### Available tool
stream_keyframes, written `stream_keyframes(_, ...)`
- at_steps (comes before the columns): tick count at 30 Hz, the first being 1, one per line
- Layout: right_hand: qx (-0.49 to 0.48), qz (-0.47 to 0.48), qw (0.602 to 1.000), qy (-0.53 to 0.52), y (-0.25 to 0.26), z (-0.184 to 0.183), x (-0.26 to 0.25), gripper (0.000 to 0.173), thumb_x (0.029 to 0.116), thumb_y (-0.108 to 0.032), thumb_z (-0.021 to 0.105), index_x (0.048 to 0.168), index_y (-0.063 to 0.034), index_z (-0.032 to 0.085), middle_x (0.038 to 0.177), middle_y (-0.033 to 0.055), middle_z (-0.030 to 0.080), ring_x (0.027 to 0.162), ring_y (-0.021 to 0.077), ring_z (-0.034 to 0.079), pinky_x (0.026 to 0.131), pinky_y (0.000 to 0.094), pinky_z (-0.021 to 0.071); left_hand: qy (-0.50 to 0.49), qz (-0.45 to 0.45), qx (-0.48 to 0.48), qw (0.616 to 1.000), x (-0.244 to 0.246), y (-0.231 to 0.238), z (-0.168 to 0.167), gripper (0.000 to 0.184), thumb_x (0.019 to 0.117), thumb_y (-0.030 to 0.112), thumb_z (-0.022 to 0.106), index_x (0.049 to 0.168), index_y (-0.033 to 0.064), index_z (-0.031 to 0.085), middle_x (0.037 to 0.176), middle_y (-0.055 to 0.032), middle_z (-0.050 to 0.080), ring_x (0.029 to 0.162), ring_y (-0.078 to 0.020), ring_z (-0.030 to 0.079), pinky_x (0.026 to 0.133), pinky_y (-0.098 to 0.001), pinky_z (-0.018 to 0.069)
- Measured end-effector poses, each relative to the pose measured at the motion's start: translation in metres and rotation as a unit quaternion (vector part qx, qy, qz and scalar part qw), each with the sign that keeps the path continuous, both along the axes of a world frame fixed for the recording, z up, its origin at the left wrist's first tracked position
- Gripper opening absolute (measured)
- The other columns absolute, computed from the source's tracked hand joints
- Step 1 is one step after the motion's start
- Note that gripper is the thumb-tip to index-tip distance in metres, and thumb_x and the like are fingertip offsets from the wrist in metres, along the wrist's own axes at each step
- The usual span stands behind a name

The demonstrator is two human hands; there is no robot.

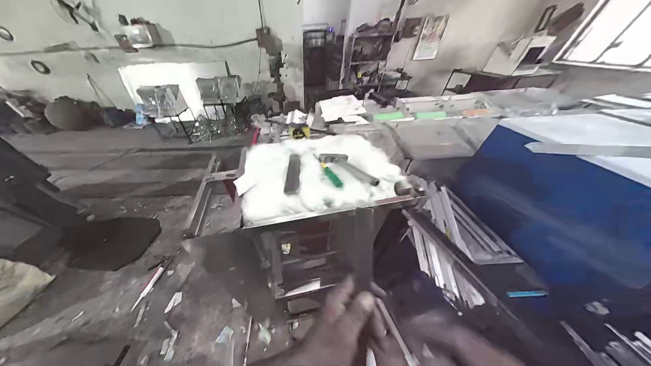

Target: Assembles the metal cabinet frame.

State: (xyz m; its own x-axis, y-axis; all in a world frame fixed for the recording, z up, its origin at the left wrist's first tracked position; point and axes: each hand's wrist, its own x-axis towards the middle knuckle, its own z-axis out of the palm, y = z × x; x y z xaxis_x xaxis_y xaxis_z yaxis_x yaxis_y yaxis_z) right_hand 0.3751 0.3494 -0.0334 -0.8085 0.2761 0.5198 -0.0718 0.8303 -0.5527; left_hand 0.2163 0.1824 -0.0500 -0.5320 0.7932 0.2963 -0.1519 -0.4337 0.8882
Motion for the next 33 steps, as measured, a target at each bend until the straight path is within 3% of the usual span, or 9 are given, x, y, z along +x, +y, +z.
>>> stream_keyframes(2,0.081,-0.073,0.992,0.059,0.016,0.031,-0.059,0.036,0.1019,-0.042,0.059,0.111,-0.0097,0.074,0.099,0.0051,0.075,0.087,0.0106,0.07,0.077,0.0315,0.0594,-0.005,0.03,-0.067,0.997,-0.027,-0.05,-0.018,0.038,0.111,0.033,0.043,0.129,0.0024,0.056,0.07,-0.0051,0.065,0.057,-0.0167,0.067,0.054,-0.034,0.0619)
stream_keyframes(5,0.165,-0.126,0.977,-0.052,0.066,0.079,-0.16,0.049,0.1041,-0.041,0.055,0.13,-0.0003,0.062,0.123,0.03,0.062,0.111,0.051,0.062,0.09,0.0706,0.0486,-0.002,0.038,-0.18,0.983,-0.056,-0.114,-0.04,0.034,0.1111,0.028,0.042,0.126,0.0024,0.058,0.067,-0.0064,0.064,0.052,-0.0175,0.064,0.049,-0.0336,0.059)
stream_keyframes(8,0.172,-0.146,0.947,-0.228,0.107,0.097,-0.236,0.048,0.1066,-0.044,0.049,0.129,-0.0034,0.061,0.109,0.0329,0.066,0.098,0.0591,0.064,0.077,0.0808,0.0454,-0.032,0.04,-0.266,0.963,-0.07,-0.162,-0.057,0.034,0.1104,0.028,0.043,0.127,0.0047,0.06,0.069,-0.0071,0.062,0.052,-0.0175,0.062,0.049,-0.0338,0.0578)
stream_keyframes(16,0.001,-0.155,0.901,-0.405,0.096,0.126,-0.317,0.06,0.1004,-0.031,0.068,0.144,0.0006,0.042,0.072,0.0187,0.057,0.05,0.0252,0.051,0.05,0.0444,0.0478,-0.154,0.122,-0.218,0.956,-0.074,-0.197,-0.042,0.033,0.1077,0.029,0.047,0.122,0.0018,0.059,0.062,-0.0054,0.057,0.045,-0.0138,0.056,0.042,-0.0279,0.0514)
stream_keyframes(23,-0.364,-0.047,0.864,-0.345,0.082,0.131,-0.347,0.025,0.106,-0.036,0.049,0.094,-0.0164,0.058,0.058,-0.0061,0.046,0.039,0.0002,0.035,0.036,0.0147,0.029,-0.213,0.191,-0.169,0.943,-0.067,-0.18,-0.018,0.03,0.1083,0.02,0.042,0.123,-0.0027,0.056,0.059,-0.0043,0.054,0.041,-0.0116,0.053,0.038,-0.0258,0.0495)
stream_keyframes(27,-0.322,-0.016,0.922,-0.215,0.073,0.121,-0.313,0.02,0.1021,-0.034,0.06,0.116,-0.0201,0.061,0.068,-0.0056,0.052,0.044,0.001,0.039,0.04,0.0168,0.0348,-0.227,0.221,-0.162,0.935,-0.06,-0.17,-0.01,0.029,0.1086,0.018,0.042,0.123,-0.0037,0.056,0.061,-0.0044,0.053,0.041,-0.0107,0.051,0.038,-0.0245,0.0487)
stream_keyframes(30,-0.134,0.007,0.984,-0.115,0.05,0.101,-0.243,0.069,0.098,-0.045,0.062,0.156,-0.0181,0.037,0.088,0.0122,0.063,0.059,0.0222,0.056,0.053,0.0454,0.0505,-0.239,0.254,-0.174,0.921,-0.055,-0.163,0.0,0.029,0.1086,0.017,0.043,0.122,-0.0032,0.059,0.061,-0.0037,0.052,0.041,-0.0098,0.05,0.037,-0.0238,0.0474)
stream_keyframes(31,-0.107,0.009,0.989,-0.098,0.036,0.086,-0.22,0.071,0.0983,-0.045,0.06,0.158,-0.0164,0.035,0.091,0.0181,0.065,0.062,0.0312,0.06,0.057,0.057,0.0513,-0.245,0.262,-0.181,0.916,-0.053,-0.161,0.004,0.029,0.1088,0.018,0.043,0.122,-0.0027,0.059,0.061,-0.0031,0.052,0.041,-0.0091,0.049,0.037,-0.0232,0.0469)
stream_keyframes(33,-0.114,0.035,0.99,-0.078,0.007,0.041,-0.187,0.065,0.0993,-0.05,0.055,0.152,-0.0166,0.038,0.087,0.008,0.064,0.06,0.0208,0.064,0.052,0.0476,0.0578,-0.249,0.274,-0.193,0.909,-0.05,-0.157,0.012,0.028,0.1091,0.018,0.043,0.122,-0.0017,0.058,0.061,-0.0018,0.051,0.042,-0.0079,0.049,0.038,-0.0219,0.0467)
